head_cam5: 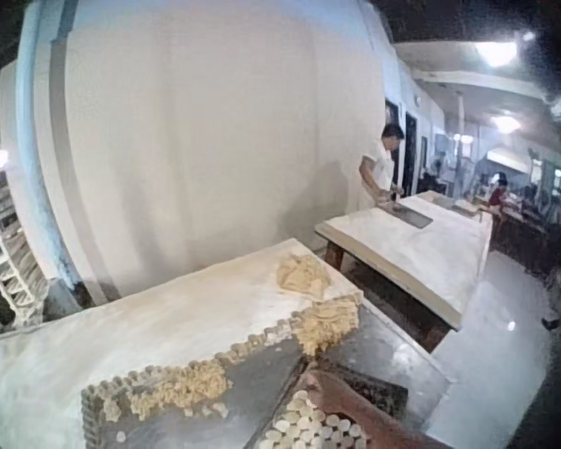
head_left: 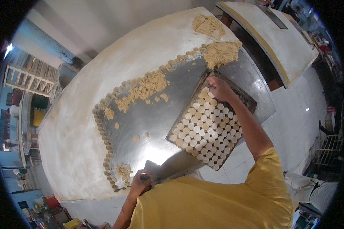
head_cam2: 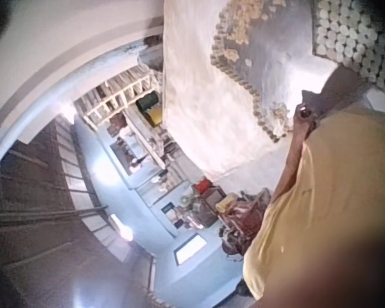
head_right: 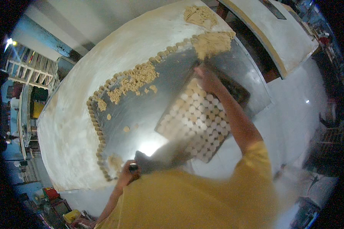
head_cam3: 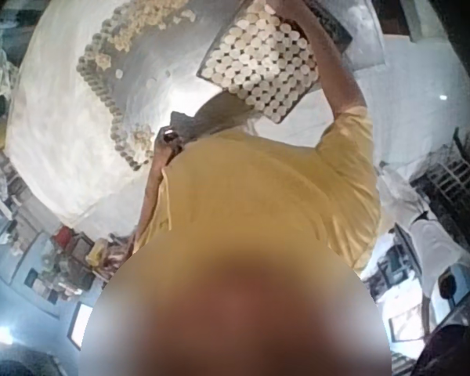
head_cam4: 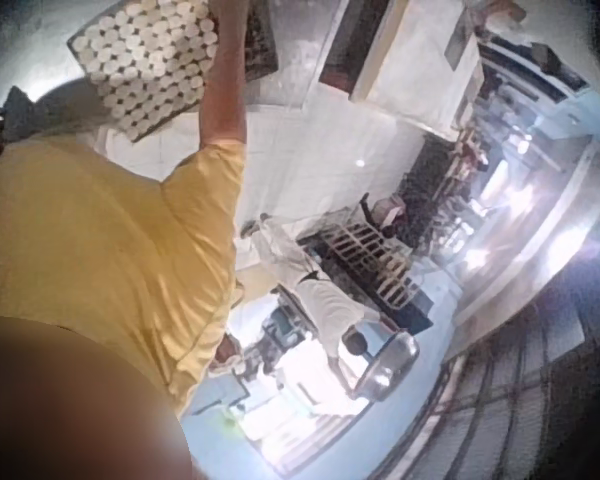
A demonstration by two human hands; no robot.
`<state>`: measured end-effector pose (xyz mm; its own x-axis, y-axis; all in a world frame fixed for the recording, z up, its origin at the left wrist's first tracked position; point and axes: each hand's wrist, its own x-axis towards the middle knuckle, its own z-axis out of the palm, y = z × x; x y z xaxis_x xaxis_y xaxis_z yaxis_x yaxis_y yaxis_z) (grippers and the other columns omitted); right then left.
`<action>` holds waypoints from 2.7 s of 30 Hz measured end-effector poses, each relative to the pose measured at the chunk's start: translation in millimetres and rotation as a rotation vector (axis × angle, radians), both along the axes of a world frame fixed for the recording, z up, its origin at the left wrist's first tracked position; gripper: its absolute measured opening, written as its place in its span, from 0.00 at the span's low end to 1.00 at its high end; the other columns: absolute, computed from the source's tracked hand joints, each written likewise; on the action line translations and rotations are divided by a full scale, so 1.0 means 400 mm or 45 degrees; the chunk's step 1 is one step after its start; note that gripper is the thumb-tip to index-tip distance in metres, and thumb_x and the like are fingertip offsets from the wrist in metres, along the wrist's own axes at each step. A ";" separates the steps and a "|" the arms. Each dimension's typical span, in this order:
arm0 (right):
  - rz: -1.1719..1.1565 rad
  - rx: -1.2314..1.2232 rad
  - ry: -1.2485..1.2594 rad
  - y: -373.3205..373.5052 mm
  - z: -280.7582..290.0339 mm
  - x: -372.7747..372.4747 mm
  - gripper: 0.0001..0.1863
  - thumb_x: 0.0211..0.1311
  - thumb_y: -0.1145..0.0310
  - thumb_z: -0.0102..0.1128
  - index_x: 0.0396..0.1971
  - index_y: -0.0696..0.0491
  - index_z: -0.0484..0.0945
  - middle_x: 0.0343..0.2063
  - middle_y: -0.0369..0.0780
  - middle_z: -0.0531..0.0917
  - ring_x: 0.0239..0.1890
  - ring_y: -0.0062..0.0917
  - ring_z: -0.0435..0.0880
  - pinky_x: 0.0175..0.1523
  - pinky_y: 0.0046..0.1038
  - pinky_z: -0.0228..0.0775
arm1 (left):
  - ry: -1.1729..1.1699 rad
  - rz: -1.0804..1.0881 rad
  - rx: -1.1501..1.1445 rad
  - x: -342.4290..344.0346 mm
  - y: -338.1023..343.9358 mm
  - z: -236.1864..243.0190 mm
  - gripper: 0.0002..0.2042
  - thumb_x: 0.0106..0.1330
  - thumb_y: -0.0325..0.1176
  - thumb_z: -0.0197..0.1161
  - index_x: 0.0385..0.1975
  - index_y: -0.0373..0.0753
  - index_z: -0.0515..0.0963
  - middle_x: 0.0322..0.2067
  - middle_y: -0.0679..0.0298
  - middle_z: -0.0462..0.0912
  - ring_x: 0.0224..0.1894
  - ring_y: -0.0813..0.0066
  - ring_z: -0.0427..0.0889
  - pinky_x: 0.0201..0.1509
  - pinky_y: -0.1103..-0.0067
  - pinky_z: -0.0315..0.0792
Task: The person uses a small round cutter to cut circular pieces from a long strip of dough on a stainless steel table. Each cut piece is placed into a metal tray with many pre-cut dough rounds. The person repeats this cutting and placing cycle continuously.
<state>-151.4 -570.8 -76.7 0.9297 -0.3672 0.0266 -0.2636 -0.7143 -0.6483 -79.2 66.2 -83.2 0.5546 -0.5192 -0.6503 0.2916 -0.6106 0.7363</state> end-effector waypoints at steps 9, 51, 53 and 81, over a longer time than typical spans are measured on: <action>1.065 -0.667 0.462 0.728 0.246 0.667 0.29 0.68 0.56 0.67 0.64 0.54 0.82 0.58 0.49 0.88 0.59 0.44 0.86 0.61 0.49 0.78 | 0.015 -0.093 -0.215 0.118 0.109 0.028 0.28 0.63 0.16 0.72 0.62 0.42 0.72 0.42 0.65 0.83 0.38 0.75 0.83 0.40 0.76 0.80; 0.039 -0.066 -0.414 1.608 -0.250 0.437 0.22 0.48 0.65 0.76 0.46 0.49 0.84 0.44 0.38 0.80 0.51 0.35 0.79 0.55 0.41 0.66 | -1.071 -1.299 0.430 0.635 0.355 0.083 0.25 0.68 0.38 0.70 0.62 0.37 0.73 0.47 0.46 0.86 0.50 0.42 0.86 0.54 0.55 0.81; 0.046 -0.098 -0.428 1.608 -0.245 0.441 0.21 0.45 0.66 0.77 0.42 0.49 0.83 0.42 0.38 0.80 0.48 0.36 0.79 0.52 0.41 0.67 | -1.136 -1.241 0.257 0.628 0.339 0.041 0.22 0.64 0.35 0.72 0.57 0.38 0.76 0.45 0.47 0.86 0.50 0.42 0.86 0.54 0.55 0.81; 0.416 -0.247 -0.019 1.797 -0.224 0.160 0.32 0.53 0.46 0.77 0.49 0.56 0.83 0.50 0.43 0.79 0.65 0.39 0.71 0.78 0.45 0.53 | -1.017 -0.924 0.439 0.327 0.586 0.130 0.20 0.68 0.38 0.71 0.50 0.35 0.71 0.33 0.47 0.87 0.36 0.43 0.89 0.40 0.54 0.82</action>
